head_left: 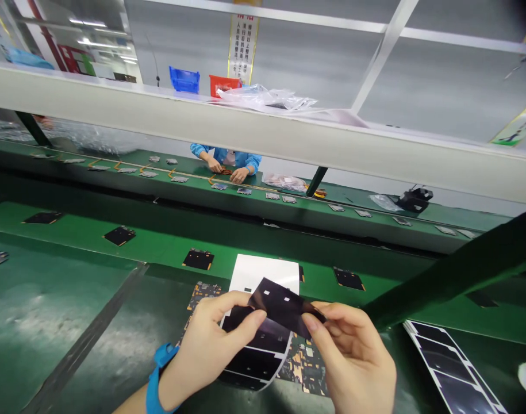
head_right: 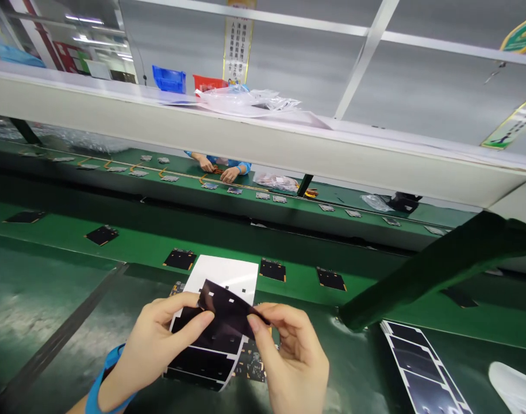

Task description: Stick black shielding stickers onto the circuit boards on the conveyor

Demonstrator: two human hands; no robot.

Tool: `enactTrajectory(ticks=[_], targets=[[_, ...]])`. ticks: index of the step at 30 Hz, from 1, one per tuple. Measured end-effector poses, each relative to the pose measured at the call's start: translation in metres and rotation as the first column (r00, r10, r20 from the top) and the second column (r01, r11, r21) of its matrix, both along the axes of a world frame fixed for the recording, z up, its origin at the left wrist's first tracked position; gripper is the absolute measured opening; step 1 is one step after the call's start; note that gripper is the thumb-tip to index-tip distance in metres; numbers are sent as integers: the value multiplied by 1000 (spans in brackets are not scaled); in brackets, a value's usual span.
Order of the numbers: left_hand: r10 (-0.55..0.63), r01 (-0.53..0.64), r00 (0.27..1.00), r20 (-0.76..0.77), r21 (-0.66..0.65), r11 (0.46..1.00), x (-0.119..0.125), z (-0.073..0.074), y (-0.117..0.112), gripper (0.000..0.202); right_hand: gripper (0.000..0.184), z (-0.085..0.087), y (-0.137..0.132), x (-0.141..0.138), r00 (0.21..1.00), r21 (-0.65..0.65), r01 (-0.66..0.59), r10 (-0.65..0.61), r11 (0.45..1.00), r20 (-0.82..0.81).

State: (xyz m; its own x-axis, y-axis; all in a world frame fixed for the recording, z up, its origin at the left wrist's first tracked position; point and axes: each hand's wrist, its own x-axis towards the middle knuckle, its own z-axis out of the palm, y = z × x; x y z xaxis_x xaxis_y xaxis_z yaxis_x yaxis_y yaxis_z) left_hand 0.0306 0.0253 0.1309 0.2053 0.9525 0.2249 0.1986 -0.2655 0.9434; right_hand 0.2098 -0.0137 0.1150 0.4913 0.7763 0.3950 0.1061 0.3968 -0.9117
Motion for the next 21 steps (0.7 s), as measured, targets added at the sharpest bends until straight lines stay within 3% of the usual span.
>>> enactTrajectory(ticks=[3, 6, 9, 10, 11, 12, 13, 14, 15, 17, 18, 19, 21], targets=[[-111, 111, 994, -5, -62, 992, -3, 2, 3, 17, 21, -8, 7, 4, 982, -83, -158, 148, 984, -119], [-180, 173, 979, -92, -73, 982, -24, 8, 5, 23, 21, -15, 15, 11, 927, -91, -325, 298, 941, -230], [-54, 49, 968, -246, -25, 998, -64, 14, 3, 21, 23, -20, 19, 25, 956, -74, -197, 175, 978, -237], [-1, -3, 960, -281, -14, 1000, -76, 13, -1, 32, 25, -21, 18, 31, 966, -82, -150, 129, 985, -222], [-23, 18, 949, -315, -20, 1000, -85, 9, -5, 49, 28, -23, 18, 37, 974, -99, -117, 94, 988, -207], [-98, 95, 937, -334, -26, 995, -89, 1, -10, 59, 31, -24, 17, 42, 978, -120, -102, 77, 988, -195], [-261, 262, 900, -350, -45, 964, -87, -12, -15, 66, 33, -26, 16, 45, 980, -140, -108, 81, 984, -183], [-471, 471, 799, -373, -99, 877, -79, -28, -19, 73, 35, -29, 15, 47, 981, -156, -122, 94, 980, -172], [-646, 635, 643, -412, -185, 750, -67, -46, -23, 80, 36, -32, 15, 47, 980, -169, -143, 116, 975, -161], [-709, 736, 430, -559, -237, 634, -35, -83, -28, 84, 37, -38, 13, 43, 976, -189, -200, 177, 961, -128], [-669, 744, 382, -638, -218, 632, -19, -97, -29, 82, 37, -41, 12, 41, 973, -201, -224, 206, 954, -104], [-608, 732, 398, -687, -161, 662, -5, -107, -30, 80, 37, -43, 9, 38, 972, -208, -234, 223, 950, -75], [-484, 630, 565, -669, -29, 776, 11, -112, -33, 69, 36, -49, 1, 33, 982, -196, -186, 188, 963, -9]])
